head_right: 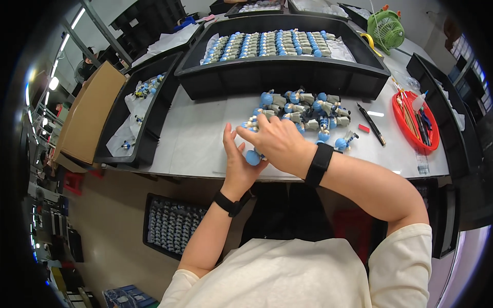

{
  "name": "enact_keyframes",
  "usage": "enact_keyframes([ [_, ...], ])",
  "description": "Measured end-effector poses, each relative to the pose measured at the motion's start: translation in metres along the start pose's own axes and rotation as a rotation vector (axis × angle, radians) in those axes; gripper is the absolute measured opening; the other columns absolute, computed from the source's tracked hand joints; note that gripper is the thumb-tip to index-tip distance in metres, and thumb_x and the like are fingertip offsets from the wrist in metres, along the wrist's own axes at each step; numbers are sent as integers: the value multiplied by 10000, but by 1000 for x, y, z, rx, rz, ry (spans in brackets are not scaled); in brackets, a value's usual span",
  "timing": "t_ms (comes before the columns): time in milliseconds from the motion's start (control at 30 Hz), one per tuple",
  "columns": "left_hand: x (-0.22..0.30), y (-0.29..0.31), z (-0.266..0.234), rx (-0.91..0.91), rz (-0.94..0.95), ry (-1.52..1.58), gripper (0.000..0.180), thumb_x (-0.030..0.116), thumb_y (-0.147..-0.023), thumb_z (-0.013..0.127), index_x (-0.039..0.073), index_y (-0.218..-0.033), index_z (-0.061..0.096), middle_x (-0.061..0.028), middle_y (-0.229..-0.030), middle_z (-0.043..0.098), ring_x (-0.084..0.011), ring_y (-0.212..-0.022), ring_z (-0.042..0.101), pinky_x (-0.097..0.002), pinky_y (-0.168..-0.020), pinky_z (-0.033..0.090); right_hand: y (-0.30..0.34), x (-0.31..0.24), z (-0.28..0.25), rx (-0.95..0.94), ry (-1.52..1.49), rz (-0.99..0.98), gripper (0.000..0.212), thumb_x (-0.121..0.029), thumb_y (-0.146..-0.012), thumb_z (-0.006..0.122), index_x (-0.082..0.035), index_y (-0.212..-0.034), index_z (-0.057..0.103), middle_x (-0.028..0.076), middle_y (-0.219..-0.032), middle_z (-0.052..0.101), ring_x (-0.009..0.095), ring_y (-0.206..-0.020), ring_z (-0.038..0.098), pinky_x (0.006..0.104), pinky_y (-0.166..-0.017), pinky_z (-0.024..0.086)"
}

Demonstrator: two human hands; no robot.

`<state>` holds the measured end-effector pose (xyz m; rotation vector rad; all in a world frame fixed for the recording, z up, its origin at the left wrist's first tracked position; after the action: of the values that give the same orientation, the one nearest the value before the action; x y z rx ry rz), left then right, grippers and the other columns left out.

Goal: Inspecting small blue and white character figurines and placing them into organized sorting trays.

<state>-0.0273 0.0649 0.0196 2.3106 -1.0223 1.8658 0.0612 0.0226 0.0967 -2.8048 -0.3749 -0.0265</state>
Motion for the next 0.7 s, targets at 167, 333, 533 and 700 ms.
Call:
enact_keyframes([
  [167, 22, 11, 2, -130, 124, -194, 999, 112, -601, 762, -8, -1321, 80, -224, -1340, 140, -352, -1257, 197, -430, -1026, 224, 29, 14, 19, -8, 113, 226, 695, -86, -630, 654, -192, -1261, 384, 132, -907, 486, 274, -788, 541, 335, -554, 462],
  [333, 25, -8, 14, -118, 146, -331, 636, 128, -678, 700, -22, -1163, 317, -208, -1193, 318, -349, -1122, 343, -388, -927, 323, 20, 41, 8, 65, -19, 222, 783, -115, -574, 719, -163, -1276, 373, 136, -1048, 474, 313, -953, 492, 354, -681, 473],
  [533, 24, -14, 11, -127, 93, -315, 220, 94, -711, 647, 12, -880, 532, -109, -874, 553, -278, -866, 526, -351, -780, 411, 54, 58, -30, 147, -439, 284, 547, -60, -643, 669, -71, -1156, 482, 130, -1044, 523, 273, -962, 508, 346, -777, 436],
  [700, 17, -11, -1, -138, 66, -381, 255, 98, -727, 631, 12, -948, 535, -119, -926, 588, -242, -896, 546, -322, -792, 416, 110, 56, -19, -19, -826, 444, 112, -71, -718, 616, 4, -800, 597, 72, -581, 564, 150, -513, 551, 251, -508, 435],
])
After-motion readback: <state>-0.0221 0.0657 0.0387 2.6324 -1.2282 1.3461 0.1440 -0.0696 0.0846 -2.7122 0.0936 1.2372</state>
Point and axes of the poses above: each hand's wrist, its own y-axis away from the middle knuckle, its own z-axis out of the palm, x = y × z, the point moved 5 cm from there along -y, towards the middle knuckle
